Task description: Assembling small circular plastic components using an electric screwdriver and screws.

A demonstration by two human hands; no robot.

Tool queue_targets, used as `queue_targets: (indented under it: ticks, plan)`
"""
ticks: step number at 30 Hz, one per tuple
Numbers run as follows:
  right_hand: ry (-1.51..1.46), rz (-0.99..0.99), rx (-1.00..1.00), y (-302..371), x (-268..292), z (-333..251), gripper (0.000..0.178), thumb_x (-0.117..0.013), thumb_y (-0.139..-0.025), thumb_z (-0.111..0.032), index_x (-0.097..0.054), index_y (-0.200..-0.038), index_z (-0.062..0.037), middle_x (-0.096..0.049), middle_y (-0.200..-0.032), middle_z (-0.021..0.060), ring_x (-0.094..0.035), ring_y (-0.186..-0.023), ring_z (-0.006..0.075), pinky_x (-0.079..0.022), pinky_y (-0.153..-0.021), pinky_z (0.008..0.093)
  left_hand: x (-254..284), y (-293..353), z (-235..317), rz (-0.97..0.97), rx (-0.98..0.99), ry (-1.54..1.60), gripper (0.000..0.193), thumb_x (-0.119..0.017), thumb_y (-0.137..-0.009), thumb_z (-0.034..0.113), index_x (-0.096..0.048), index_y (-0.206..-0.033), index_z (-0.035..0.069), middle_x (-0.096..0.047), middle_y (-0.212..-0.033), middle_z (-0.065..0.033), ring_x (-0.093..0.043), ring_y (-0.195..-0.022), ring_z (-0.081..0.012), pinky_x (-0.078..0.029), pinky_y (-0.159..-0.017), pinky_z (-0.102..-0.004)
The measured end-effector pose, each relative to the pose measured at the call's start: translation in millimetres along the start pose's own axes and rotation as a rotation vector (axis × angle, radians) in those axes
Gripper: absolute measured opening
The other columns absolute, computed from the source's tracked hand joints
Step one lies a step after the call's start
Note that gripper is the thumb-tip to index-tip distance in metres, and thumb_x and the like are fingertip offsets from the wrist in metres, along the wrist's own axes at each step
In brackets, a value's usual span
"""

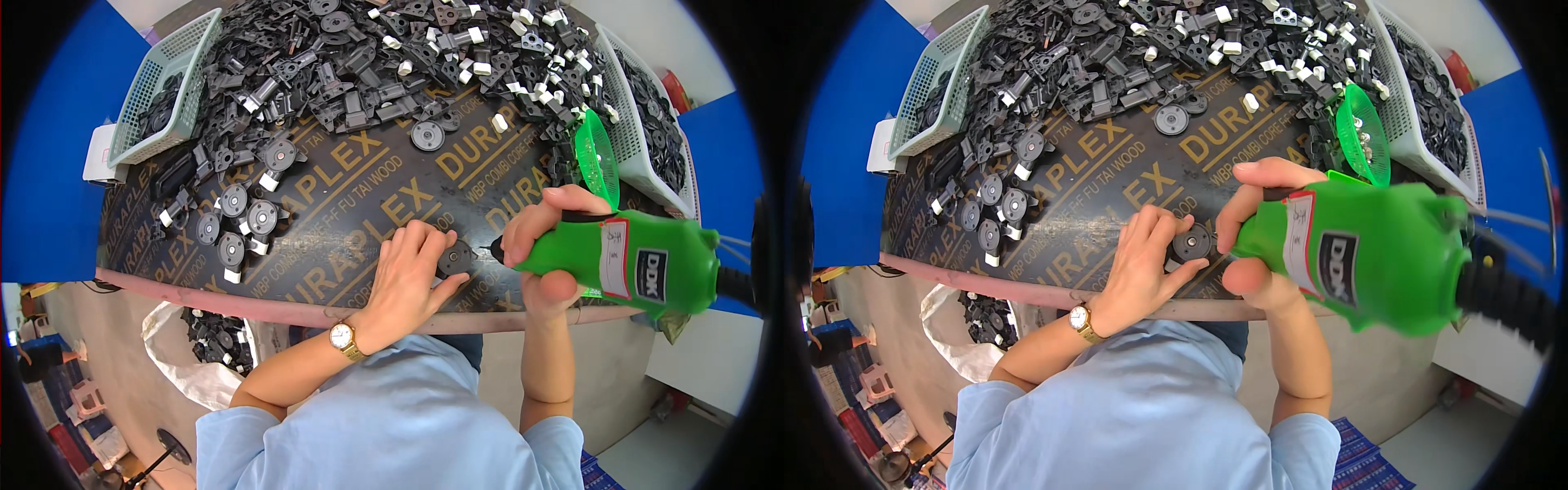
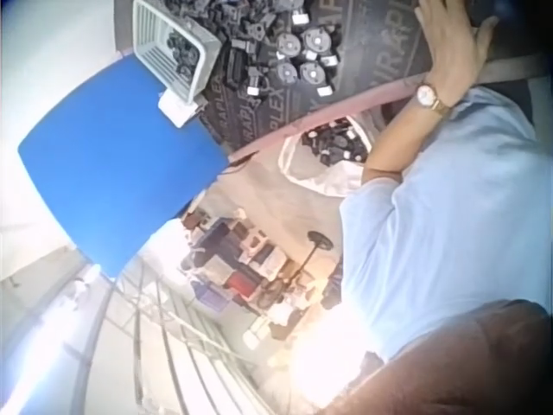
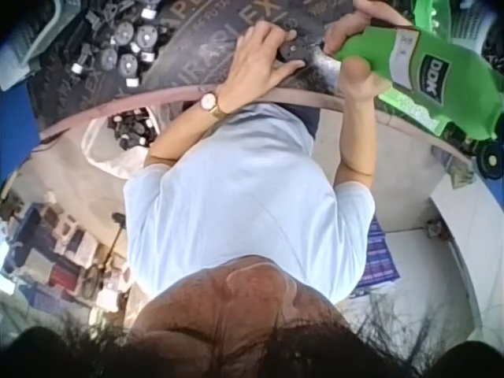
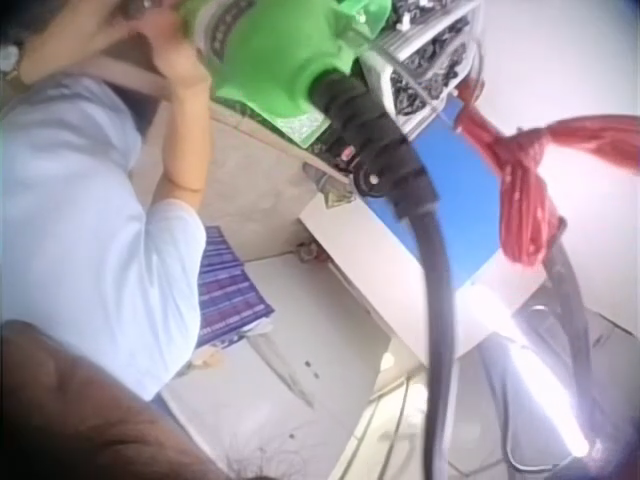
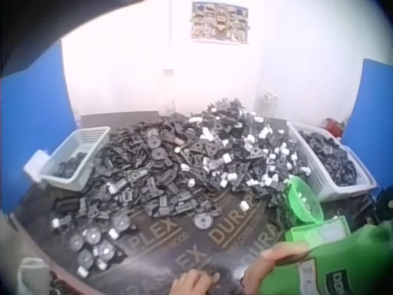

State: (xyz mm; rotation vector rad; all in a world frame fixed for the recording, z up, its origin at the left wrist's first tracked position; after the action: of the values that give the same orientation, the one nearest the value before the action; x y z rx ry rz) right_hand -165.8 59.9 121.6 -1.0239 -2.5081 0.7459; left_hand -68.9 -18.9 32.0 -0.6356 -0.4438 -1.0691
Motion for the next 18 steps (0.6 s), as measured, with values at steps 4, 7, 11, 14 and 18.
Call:
queue_targets:
  ticks: [4,7,11,14,18]
  plan:
    - [-0.045,0.04,-0.05,-2.2,-3.9,-0.5,0.079,-0.062,-0.073,-0.063,-0.041,-0.117,-0.0009,-0.049,-0.059,0.0031,-0.046,-0.044,0.0111,-0.039,-0.042,0.0236,-2.0,-0.2,-0.3,-0.011,0.005,0.013,0.048,-0.075,-0.068,0.016,-0.054,-0.109,0.002,-0.047,-0.096,-0.0076,-0.047,-0.088,-0.0256,-0.037,-0.074,-0.035]
    - [-0.122,0.094,-0.065,-3.6,-4.6,-2.2,0.08,-0.061,-0.073,-0.064,-0.041,-0.118,-0.0009,-0.049,-0.058,0.0027,-0.045,-0.044,0.0107,-0.038,-0.042,0.0232,-2.0,-0.1,-1.7,-0.012,0.021,0.038,0.047,-0.076,-0.069,0.017,-0.055,-0.108,0.002,-0.046,-0.095,-0.0094,-0.047,-0.089,-0.028,-0.038,-0.075,-0.0364]
    - [-0.133,0.12,-0.075,-2.9,-1.4,-3.4,0.081,-0.06,-0.072,-0.065,-0.04,-0.118,-0.001,-0.048,-0.059,0.0022,-0.045,-0.044,0.0105,-0.038,-0.042,0.0229,-1.0,-0.7,0.1,-0.004,-0.003,0.012,0.047,-0.075,-0.068,0.016,-0.054,-0.108,0.002,-0.047,-0.096,-0.0078,-0.047,-0.088,-0.0256,-0.037,-0.074,-0.0349]
    - [-0.153,0.113,-0.055,-3.9,-2.8,-8.4,0.081,-0.06,-0.073,-0.065,-0.04,-0.118,-0.001,-0.048,-0.06,0.0019,-0.045,-0.044,0.0104,-0.038,-0.041,0.0229,-1.3,-0.9,0.2,-0.003,-0.003,0.014,0.047,-0.075,-0.069,0.016,-0.054,-0.108,0.002,-0.047,-0.096,-0.0078,-0.047,-0.089,-0.0256,-0.037,-0.074,-0.0349]
    - [-0.172,0.106,-0.064,-3.6,-8.1,-4.4,0.08,-0.061,-0.073,-0.064,-0.041,-0.118,-0.0009,-0.048,-0.059,0.0019,-0.045,-0.044,0.0106,-0.038,-0.041,0.0229,-1.4,-0.7,-0.6,-0.004,-0.001,0.018,0.046,-0.075,-0.069,0.017,-0.054,-0.107,0.002,-0.047,-0.096,-0.0078,-0.047,-0.089,-0.0257,-0.036,-0.074,-0.0353]
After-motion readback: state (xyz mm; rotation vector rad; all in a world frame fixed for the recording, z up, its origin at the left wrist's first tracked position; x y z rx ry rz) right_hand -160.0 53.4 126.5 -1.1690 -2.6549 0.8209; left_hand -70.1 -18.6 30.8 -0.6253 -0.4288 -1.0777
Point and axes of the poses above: each hand's wrist, its own y-axis away from the middle knuckle, its own x-axis out of the back of the hand, z = x × y, the point moved 10 cm from there along -y, towards the middle knuckle
